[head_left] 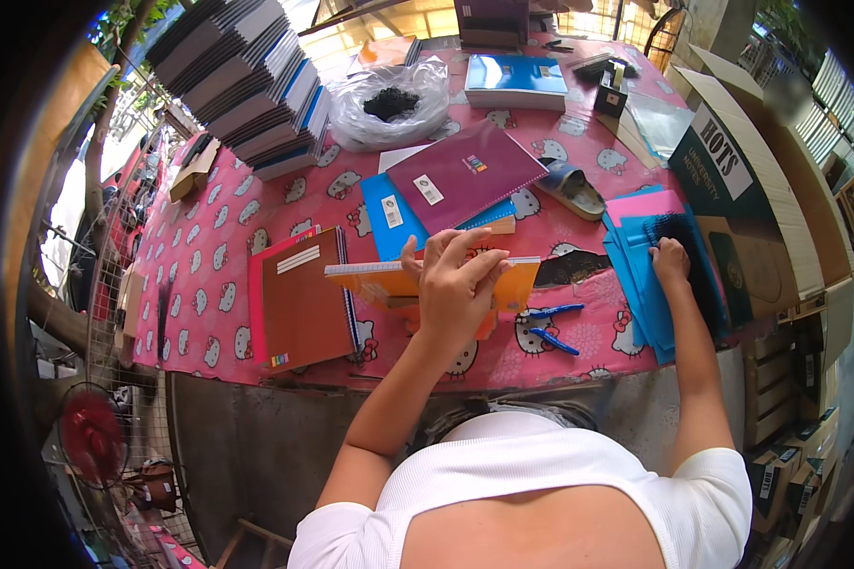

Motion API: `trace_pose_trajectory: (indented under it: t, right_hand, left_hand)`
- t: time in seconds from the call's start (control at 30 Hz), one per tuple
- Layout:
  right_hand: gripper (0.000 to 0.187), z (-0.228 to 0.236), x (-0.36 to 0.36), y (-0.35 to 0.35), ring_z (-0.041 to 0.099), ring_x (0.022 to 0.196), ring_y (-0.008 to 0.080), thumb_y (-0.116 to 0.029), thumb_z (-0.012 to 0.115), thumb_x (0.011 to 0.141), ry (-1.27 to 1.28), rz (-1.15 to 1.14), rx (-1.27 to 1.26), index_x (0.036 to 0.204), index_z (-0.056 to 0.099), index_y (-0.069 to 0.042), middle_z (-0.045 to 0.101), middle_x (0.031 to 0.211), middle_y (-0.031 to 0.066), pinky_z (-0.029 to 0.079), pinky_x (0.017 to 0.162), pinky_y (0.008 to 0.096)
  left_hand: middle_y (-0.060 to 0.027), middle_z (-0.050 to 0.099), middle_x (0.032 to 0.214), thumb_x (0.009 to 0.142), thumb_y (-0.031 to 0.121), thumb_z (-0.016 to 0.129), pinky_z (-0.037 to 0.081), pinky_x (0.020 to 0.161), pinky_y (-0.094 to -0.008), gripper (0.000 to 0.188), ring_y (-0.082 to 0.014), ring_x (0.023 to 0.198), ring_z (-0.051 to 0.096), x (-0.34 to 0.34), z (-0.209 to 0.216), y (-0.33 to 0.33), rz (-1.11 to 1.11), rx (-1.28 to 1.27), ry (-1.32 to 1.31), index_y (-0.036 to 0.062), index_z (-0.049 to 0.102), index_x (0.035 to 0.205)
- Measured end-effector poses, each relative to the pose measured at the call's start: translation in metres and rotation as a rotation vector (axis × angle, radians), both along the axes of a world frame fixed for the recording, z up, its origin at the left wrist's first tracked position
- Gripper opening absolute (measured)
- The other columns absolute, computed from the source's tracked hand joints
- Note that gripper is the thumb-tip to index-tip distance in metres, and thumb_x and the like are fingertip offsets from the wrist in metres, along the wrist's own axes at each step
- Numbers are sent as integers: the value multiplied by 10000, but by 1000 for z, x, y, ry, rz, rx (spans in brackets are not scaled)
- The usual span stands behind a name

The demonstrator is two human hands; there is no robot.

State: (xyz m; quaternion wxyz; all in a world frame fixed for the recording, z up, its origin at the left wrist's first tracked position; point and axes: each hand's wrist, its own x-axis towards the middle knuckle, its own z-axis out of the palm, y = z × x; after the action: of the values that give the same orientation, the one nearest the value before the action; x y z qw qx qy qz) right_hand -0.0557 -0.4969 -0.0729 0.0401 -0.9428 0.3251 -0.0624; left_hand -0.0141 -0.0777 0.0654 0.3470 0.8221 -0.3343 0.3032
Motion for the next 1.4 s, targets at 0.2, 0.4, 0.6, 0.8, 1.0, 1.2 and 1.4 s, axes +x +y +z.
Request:
trace_pose_trajectory:
  t: [0.2, 0.4, 0.6, 0.8, 1.0, 1.2, 1.4]
  right_hand:
    - [235, 25, 2, 22, 607, 872, 342, -114, 738, 742, -262, 166, 105, 922, 606, -41, 592, 973, 155, 489, 759, 430]
    - [438, 96, 2, 156, 596, 766, 319, 41, 646, 741, -568, 807, 322, 1160, 622, -83, 602, 843, 146, 470, 677, 382]
    - [210, 137, -20, 224, 580, 697, 146, -88, 689, 825, -797, 807, 614, 1022, 684, -18, 611, 785, 43, 443, 603, 262]
    - [167, 136, -20, 241, 541, 653, 64, -132, 658, 880, -628, 666, 787, 979, 648, 2, 590, 709, 20, 413, 579, 212]
    - [86, 114, -16, 226, 510, 577, 40, -62, 647, 873, -654, 719, 953, 855, 589, -1, 569, 648, -1, 346, 492, 184]
    - [176, 127, -13, 218, 517, 734, 80, -155, 623, 912, -542, 635, 948, 928, 676, 12, 592, 797, 12, 411, 617, 225]
    - [131, 135, -13, 229, 515, 729, 84, -32, 638, 870, -599, 708, 1003, 969, 679, 45, 587, 815, 33, 414, 626, 218]
  left_hand:
    - [29, 677, 797, 809, 175, 694, 278, 971, -409, 95, -164, 774, 602, 2, -13, -2, -52, -6, 109, 152, 717, 898]
    - [1, 661, 780, 791, 274, 704, 294, 945, -433, 125, -167, 769, 592, -3, -1, 13, -51, -27, 177, 163, 700, 848]
    - [8, 657, 780, 788, 284, 695, 307, 928, -435, 126, -180, 826, 594, -8, -5, 4, -104, -100, 101, 158, 706, 792]
    - [8, 640, 752, 782, 288, 685, 306, 941, -435, 158, -170, 860, 562, -14, -16, 5, -78, -216, 37, 132, 689, 762]
    - [5, 629, 722, 792, 335, 679, 284, 952, -424, 212, -169, 796, 528, -19, -17, 6, -111, -229, 96, 124, 702, 787]
    - [13, 621, 708, 790, 346, 681, 286, 935, -415, 220, -168, 777, 516, -18, -19, 3, -92, -167, 128, 128, 705, 776]
    - [25, 634, 698, 781, 338, 694, 291, 919, -406, 201, -159, 744, 515, -17, -13, 8, -112, -170, 138, 141, 717, 756]
